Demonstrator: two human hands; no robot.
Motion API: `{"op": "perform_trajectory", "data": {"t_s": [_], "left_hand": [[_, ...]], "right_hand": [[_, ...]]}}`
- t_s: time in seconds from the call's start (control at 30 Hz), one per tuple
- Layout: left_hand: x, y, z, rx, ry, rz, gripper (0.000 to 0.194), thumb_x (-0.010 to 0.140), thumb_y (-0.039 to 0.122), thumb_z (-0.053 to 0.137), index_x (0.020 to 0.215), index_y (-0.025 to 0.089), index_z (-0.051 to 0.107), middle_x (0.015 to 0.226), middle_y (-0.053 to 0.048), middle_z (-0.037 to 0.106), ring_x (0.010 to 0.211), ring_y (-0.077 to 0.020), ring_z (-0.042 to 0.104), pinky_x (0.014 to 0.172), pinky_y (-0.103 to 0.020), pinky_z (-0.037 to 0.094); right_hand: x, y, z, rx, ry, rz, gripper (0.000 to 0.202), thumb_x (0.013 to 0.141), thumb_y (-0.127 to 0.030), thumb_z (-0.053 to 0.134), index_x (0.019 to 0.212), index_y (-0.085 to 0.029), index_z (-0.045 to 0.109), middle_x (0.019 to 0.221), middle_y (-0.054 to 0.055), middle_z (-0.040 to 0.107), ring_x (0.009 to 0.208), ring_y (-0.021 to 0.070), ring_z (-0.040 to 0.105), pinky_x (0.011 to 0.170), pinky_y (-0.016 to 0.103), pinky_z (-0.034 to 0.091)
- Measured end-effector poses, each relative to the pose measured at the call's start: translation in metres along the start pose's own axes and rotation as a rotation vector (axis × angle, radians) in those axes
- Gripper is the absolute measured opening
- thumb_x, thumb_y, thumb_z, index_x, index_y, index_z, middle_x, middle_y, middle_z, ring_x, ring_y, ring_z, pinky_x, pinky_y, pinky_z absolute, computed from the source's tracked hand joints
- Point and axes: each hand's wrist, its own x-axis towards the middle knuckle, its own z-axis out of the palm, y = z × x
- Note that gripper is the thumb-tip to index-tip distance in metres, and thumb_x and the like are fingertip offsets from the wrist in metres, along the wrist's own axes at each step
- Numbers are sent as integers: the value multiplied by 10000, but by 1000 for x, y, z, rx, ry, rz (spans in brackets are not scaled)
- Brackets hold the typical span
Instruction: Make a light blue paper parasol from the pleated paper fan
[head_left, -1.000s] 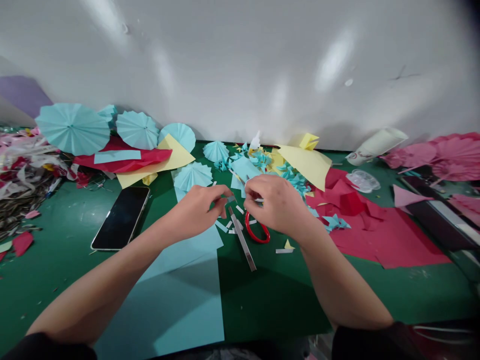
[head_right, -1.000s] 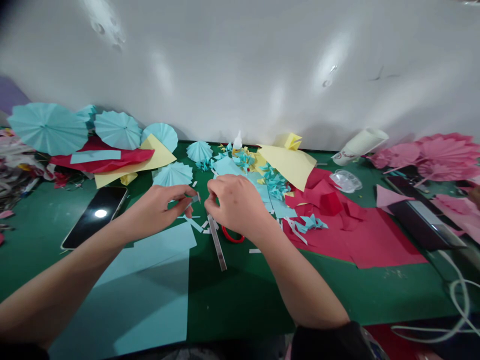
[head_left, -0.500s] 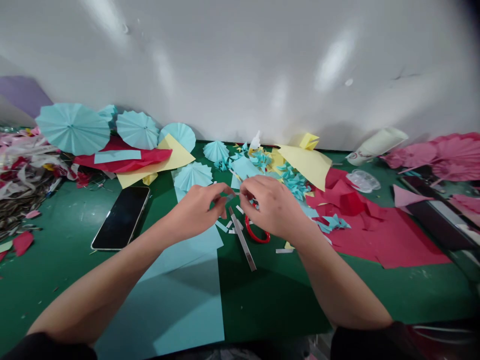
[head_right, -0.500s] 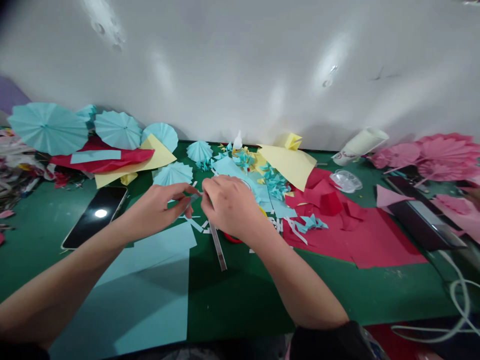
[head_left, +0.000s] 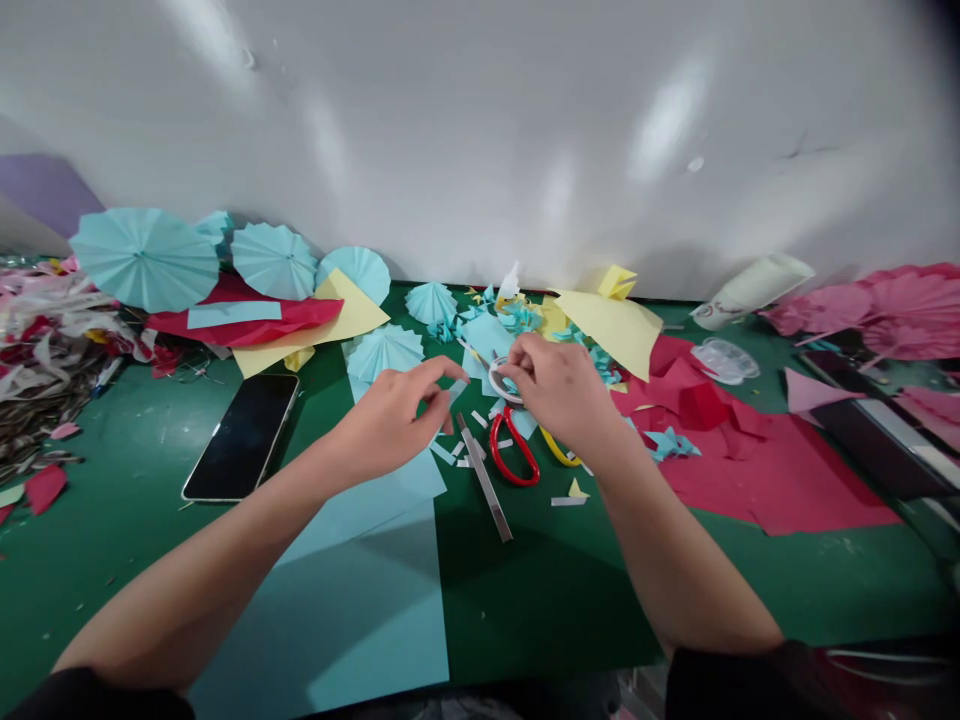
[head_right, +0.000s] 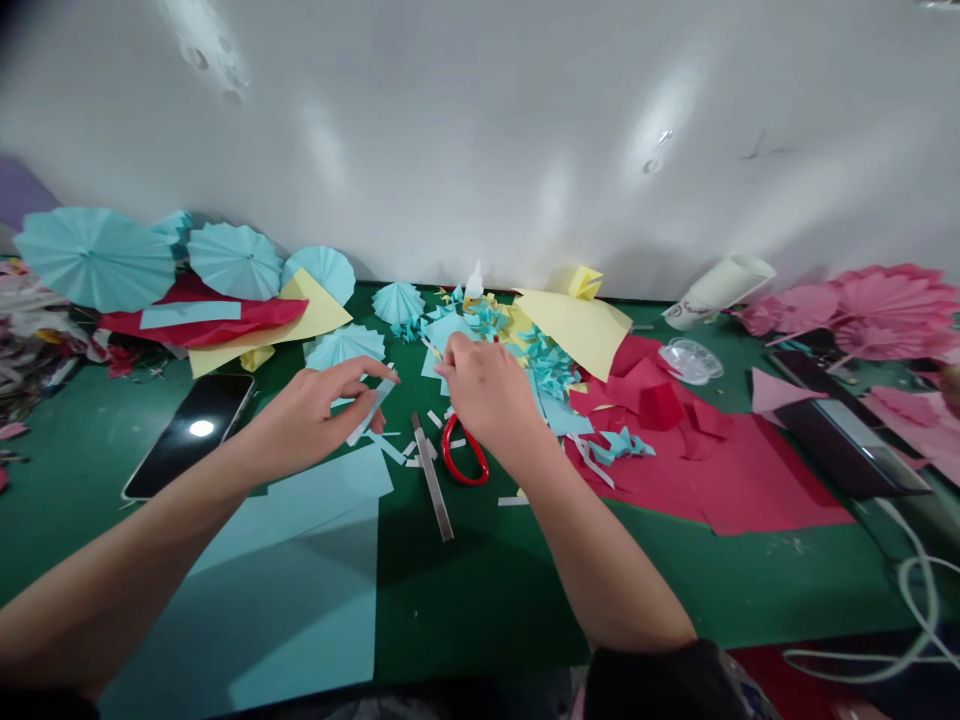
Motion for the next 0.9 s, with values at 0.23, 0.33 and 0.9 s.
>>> {"op": "perform_trajectory", "data": {"t_s": [0.23, 0.33, 0.9], "left_hand": [[0, 3, -2, 34, -25, 2, 212, 867, 206, 351, 1021, 228, 495, 648, 37, 646, 552, -113, 568, 534, -207, 384], [0, 2, -1, 31, -36, 2, 209, 859, 195, 351, 1013, 226, 489, 657, 38, 647, 548, -114, 565, 532, -208, 384], [2, -1, 1, 8, -63, -2, 233, 837, 177, 370, 1018, 219, 512, 635, 33, 645, 529, -118, 571, 510, -209, 385]], "right_hand": [[-3, -8, 1, 813, -165, -7, 398, 799, -99, 384, 1158, -269, 362, 1157, 70, 507, 888, 147, 616, 794, 344, 472], [-2, -12, -1, 1045, -215, 67, 414, 772, -99, 418, 1135, -289, 360, 1167, 50, 488, 901, 147, 624, 834, 372, 472], [-5, -13, -1, 973, -109, 26, 407, 742, -106, 513, 1082, -280, 373, 984, 0, 469, 759, 121, 637, 619, 270, 497]]}}
